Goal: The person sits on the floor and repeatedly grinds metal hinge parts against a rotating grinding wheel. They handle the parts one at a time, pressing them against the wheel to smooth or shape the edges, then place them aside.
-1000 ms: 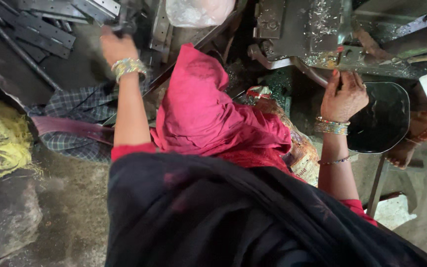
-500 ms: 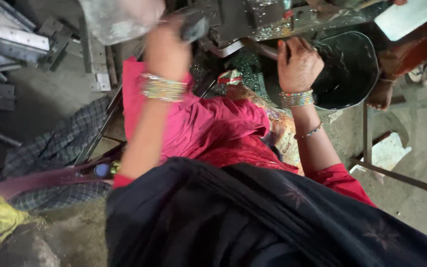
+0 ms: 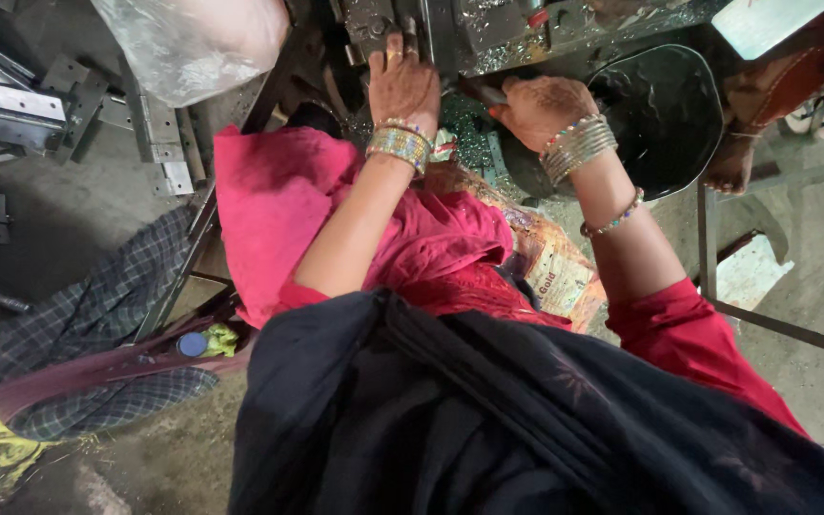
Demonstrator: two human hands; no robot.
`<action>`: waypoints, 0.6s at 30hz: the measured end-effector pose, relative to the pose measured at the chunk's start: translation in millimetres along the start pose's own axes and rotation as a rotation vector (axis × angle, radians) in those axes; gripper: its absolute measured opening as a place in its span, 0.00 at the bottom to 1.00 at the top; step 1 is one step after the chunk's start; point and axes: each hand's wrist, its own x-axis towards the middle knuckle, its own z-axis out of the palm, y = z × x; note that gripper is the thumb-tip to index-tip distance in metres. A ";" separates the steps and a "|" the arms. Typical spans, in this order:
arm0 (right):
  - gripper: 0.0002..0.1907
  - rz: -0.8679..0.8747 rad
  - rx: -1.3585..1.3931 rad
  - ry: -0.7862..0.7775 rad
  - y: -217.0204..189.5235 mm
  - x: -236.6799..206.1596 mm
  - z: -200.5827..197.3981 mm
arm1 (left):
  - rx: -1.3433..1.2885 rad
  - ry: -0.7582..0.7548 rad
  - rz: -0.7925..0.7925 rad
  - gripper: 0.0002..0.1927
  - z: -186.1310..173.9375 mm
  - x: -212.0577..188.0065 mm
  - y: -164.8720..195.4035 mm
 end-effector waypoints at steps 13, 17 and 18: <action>0.31 0.352 0.215 -0.086 0.2 -37.7 97.0 | 0.135 0.078 0.043 0.19 -40.2 3.1 4.3; 0.30 0.333 0.101 -0.137 17.4 -34.8 82.9 | 0.216 -0.080 0.014 0.18 -51.3 19.8 17.2; 0.30 0.337 0.124 -0.126 14.9 -38.9 88.5 | 0.249 -0.012 0.004 0.18 -51.7 21.5 19.8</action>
